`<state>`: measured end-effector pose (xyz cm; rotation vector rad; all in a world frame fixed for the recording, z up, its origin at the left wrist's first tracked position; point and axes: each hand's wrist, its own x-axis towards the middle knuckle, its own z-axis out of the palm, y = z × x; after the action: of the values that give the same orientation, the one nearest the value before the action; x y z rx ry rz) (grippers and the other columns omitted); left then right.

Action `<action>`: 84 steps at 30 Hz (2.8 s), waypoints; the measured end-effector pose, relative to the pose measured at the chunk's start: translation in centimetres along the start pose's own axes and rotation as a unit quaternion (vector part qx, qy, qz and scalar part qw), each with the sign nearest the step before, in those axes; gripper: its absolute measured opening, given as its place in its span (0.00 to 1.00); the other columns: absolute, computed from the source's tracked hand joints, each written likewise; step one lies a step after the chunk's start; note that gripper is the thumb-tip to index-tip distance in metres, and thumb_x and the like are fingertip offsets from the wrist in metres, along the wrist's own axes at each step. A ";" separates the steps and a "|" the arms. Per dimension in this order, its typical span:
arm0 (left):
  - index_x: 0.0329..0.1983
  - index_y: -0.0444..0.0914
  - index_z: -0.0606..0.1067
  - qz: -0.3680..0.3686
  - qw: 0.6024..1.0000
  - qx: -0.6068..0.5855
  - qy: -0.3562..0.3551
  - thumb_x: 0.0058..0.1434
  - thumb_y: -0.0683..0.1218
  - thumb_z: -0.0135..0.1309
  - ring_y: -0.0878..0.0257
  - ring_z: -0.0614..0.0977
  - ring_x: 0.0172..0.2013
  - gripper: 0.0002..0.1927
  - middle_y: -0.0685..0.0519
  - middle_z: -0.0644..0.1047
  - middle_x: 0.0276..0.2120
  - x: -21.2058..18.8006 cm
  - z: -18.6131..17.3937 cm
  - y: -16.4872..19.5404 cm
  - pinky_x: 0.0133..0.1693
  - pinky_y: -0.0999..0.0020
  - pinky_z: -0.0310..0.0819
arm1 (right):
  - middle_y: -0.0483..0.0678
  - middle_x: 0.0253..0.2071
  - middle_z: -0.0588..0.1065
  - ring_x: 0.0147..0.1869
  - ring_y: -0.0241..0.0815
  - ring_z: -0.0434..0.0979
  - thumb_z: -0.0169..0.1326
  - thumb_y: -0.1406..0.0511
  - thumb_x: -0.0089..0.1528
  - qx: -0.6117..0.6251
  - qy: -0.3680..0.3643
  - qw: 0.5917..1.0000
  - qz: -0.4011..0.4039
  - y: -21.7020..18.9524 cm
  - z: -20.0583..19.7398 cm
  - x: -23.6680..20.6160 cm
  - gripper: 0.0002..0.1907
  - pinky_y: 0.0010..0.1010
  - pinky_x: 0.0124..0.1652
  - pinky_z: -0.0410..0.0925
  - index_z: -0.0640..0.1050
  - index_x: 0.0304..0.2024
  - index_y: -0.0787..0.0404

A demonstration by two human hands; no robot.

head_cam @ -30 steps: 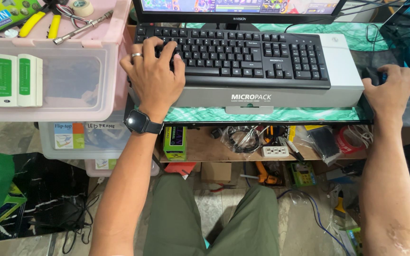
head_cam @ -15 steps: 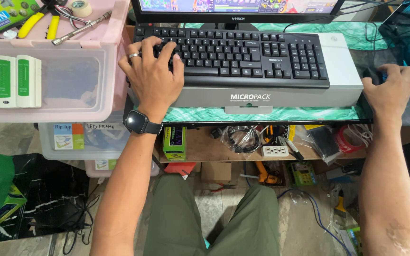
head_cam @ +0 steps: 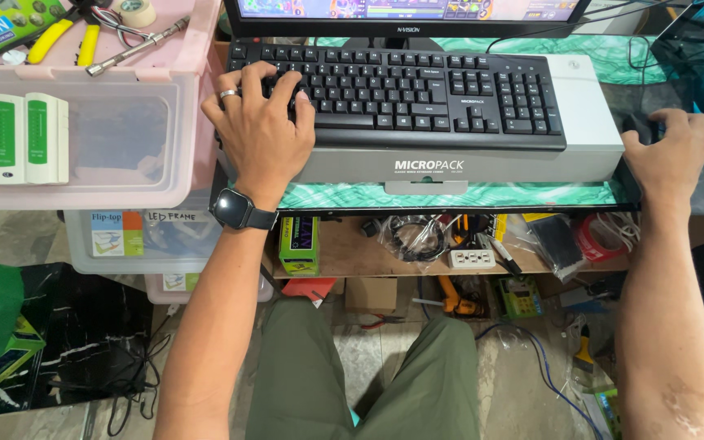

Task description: The person first types on a keyboard and uses a mouse at a desk, then stands, handles a green plastic bag, and sits on the floor. The person coils a blue cable on a cardboard box and secures the coil using a tape dispenser.

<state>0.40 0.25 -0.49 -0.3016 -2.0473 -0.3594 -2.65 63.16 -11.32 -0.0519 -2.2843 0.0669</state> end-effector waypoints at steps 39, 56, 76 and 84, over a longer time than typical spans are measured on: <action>0.46 0.47 0.83 0.002 1.000 0.001 0.003 0.65 0.49 0.59 0.53 0.71 0.50 0.08 0.56 0.74 0.46 0.1 -0.2 0.2 0.49 0.53 0.57 | 0.54 0.48 0.73 0.55 0.55 0.70 0.61 0.67 0.56 0.063 -0.015 0.997 -0.041 -1.3 -1.3 0.8 0.13 0.42 0.59 0.65 0.78 0.44 0.60; 0.44 0.46 0.83 -0.015 1.000 -0.001 0.018 0.62 0.49 0.58 0.52 0.73 0.50 0.09 0.54 0.76 0.45 0.6 -0.8 0.5 0.49 0.51 0.60 | 0.53 0.50 0.74 0.56 0.54 0.71 0.65 0.62 0.60 0.038 -0.006 0.997 -0.061 -2.3 -1.9 1.3 0.15 0.42 0.58 0.65 0.78 0.47 0.59; 0.51 0.43 0.77 0.129 0.977 -0.167 -0.026 0.63 0.54 0.55 0.54 0.74 0.53 0.17 0.51 0.75 0.51 0.0 6.9 18.1 0.53 0.50 0.62 | 0.55 0.52 0.73 0.58 0.58 0.70 0.67 0.63 0.61 0.085 -0.023 0.996 -0.026 -5.4 -4.4 2.5 0.15 0.45 0.60 0.66 0.79 0.48 0.58; 0.52 0.41 0.76 0.108 0.981 -0.161 -0.026 0.62 0.55 0.56 0.54 0.75 0.52 0.19 0.50 0.75 0.51 -0.2 6.5 18.0 0.51 0.53 0.63 | 0.54 0.52 0.73 0.57 0.57 0.71 0.66 0.63 0.63 0.094 -0.025 0.995 -0.034 -5.0 -4.2 2.3 0.14 0.45 0.60 0.66 0.79 0.48 0.58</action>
<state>1.72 19.30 -1.41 -0.7312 -1.9797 -0.5526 -1.06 58.48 -6.47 0.1269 -2.3176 0.2495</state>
